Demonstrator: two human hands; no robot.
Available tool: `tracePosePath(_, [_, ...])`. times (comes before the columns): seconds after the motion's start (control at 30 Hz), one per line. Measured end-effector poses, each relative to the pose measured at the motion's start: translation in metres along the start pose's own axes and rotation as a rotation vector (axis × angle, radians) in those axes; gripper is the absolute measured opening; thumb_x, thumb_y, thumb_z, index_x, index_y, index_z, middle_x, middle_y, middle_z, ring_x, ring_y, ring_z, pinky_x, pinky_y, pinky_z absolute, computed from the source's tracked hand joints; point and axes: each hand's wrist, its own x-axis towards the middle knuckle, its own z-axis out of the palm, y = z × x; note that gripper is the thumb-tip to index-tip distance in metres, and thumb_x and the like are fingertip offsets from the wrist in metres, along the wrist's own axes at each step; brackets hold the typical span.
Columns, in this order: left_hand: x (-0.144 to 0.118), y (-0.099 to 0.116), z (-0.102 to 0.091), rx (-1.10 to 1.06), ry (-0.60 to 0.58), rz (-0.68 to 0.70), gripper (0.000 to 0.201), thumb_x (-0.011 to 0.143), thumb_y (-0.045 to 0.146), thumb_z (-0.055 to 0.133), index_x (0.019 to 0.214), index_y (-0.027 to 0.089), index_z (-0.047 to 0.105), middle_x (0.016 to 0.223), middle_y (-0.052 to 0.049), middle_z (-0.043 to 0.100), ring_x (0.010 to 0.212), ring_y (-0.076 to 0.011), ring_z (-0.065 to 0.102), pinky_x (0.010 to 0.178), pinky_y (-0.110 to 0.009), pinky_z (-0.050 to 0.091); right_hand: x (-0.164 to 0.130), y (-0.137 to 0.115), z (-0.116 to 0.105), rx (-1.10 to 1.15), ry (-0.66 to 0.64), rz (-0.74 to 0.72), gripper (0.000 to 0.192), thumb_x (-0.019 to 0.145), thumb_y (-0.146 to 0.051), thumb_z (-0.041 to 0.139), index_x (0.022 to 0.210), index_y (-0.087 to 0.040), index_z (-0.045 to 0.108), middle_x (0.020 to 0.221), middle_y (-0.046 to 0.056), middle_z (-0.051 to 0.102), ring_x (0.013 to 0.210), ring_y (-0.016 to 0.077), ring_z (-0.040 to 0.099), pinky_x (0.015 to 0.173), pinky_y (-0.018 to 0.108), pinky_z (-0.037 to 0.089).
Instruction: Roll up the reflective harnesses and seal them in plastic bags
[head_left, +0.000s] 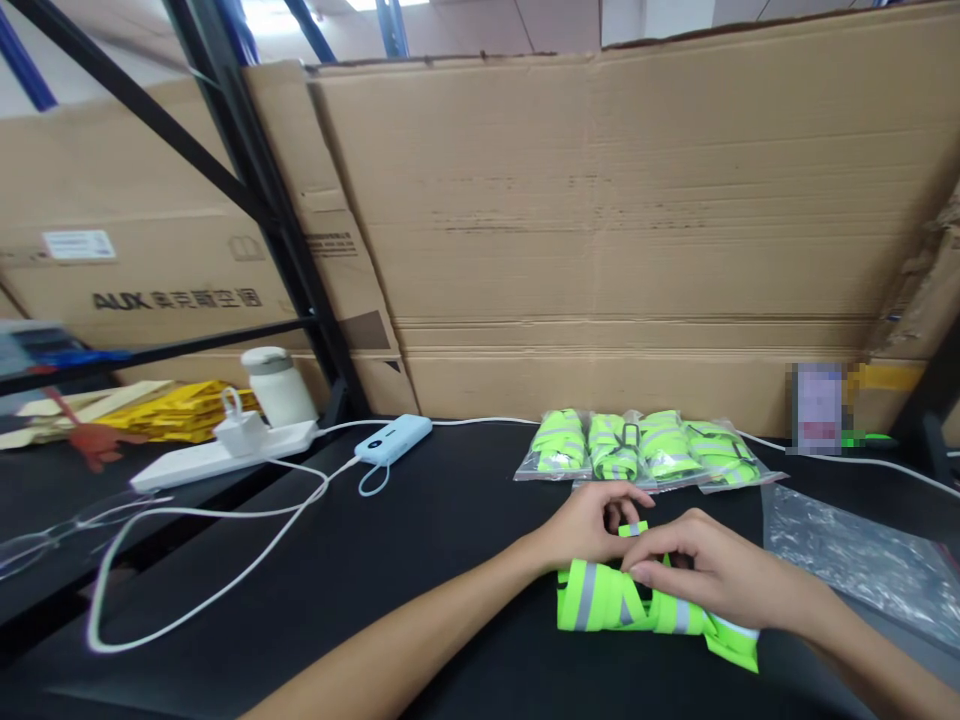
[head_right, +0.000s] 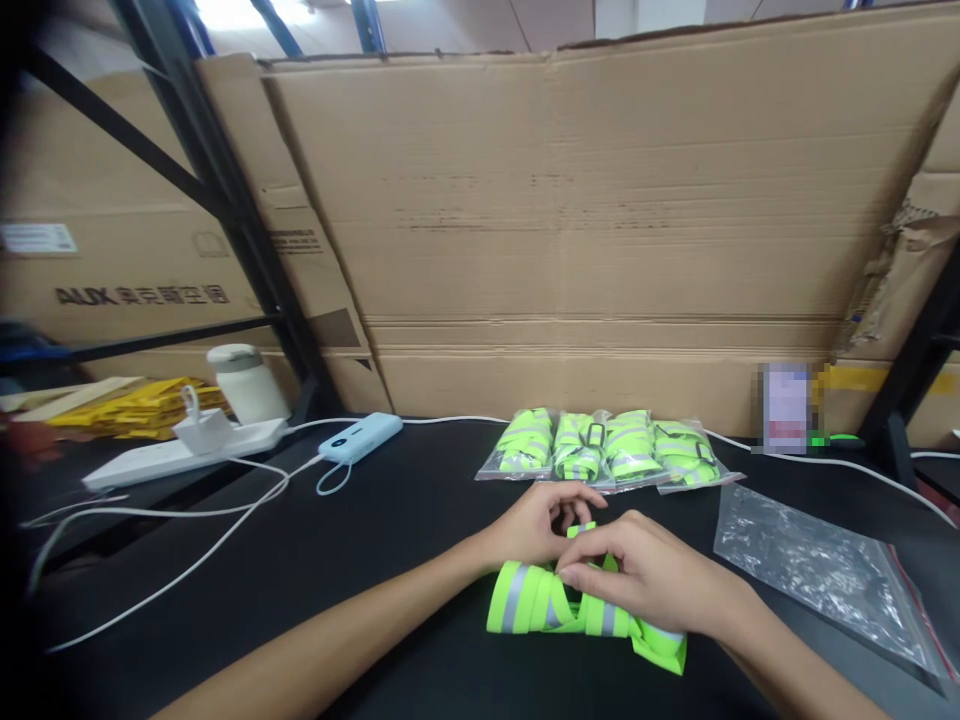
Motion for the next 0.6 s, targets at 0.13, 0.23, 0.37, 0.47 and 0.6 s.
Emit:
tracePosePath(0.13, [-0.003, 0.017, -0.026, 0.012, 0.017, -0.039, 0.043, 0.080, 0.040, 0.077, 0.116, 0.018, 0.070, 0.103, -0.009, 0.073, 0.080, -0.0164, 0.064, 0.062, -0.024, 0.044, -0.002, -0.004, -0.002, -0.060, 0.007, -0.013, 0.036, 0.104, -0.042, 0.049, 0.089, -0.021, 0.073, 0.064, -0.005, 0.051, 0.058, 0.0108, 0.033, 0.056, 0.025, 0.030])
tracePosePath(0.23, [-0.012, 0.031, -0.049, 0.324, 0.006, 0.044, 0.036, 0.082, 0.049, 0.076, 0.098, 0.017, 0.073, 0.086, -0.005, 0.071, 0.076, -0.0160, 0.062, 0.064, -0.025, 0.044, -0.002, -0.005, -0.002, -0.054, -0.010, -0.027, 0.036, 0.105, -0.043, 0.048, 0.095, -0.023, 0.076, 0.072, -0.003, 0.062, 0.061, 0.0114, 0.044, 0.061, 0.025, 0.035])
tracePosePath(0.37, [-0.025, 0.043, -0.066, 0.676, -0.160, -0.159, 0.048, 0.075, 0.065, 0.074, 0.074, 0.018, 0.069, 0.064, 0.000, 0.064, 0.059, -0.0151, 0.058, 0.055, -0.026, 0.037, -0.001, -0.008, -0.005, -0.036, 0.003, -0.033, 0.035, 0.104, -0.045, 0.049, 0.103, -0.025, 0.077, 0.090, 0.001, 0.074, 0.077, 0.0160, 0.061, 0.070, 0.025, 0.041])
tracePosePath(0.47, [-0.029, 0.047, -0.069, 0.756, -0.169, -0.253, 0.050, 0.065, 0.059, 0.083, 0.090, 0.019, 0.068, 0.064, 0.002, 0.062, 0.059, -0.0170, 0.058, 0.053, -0.026, 0.036, 0.000, -0.009, -0.007, -0.033, 0.016, -0.025, 0.033, 0.104, -0.045, 0.051, 0.103, -0.026, 0.078, 0.088, 0.002, 0.074, 0.079, 0.0170, 0.062, 0.069, 0.025, 0.041])
tracePosePath(0.6, [-0.030, 0.050, -0.074, 0.575, -0.290, -0.362, 0.055, 0.060, 0.040, 0.086, 0.106, 0.019, 0.065, 0.073, 0.002, 0.063, 0.062, -0.0170, 0.060, 0.054, -0.024, 0.041, 0.001, -0.005, -0.006, -0.016, 0.020, -0.016, 0.031, 0.103, -0.045, 0.053, 0.102, -0.026, 0.079, 0.086, 0.000, 0.073, 0.078, 0.0156, 0.061, 0.070, 0.024, 0.041])
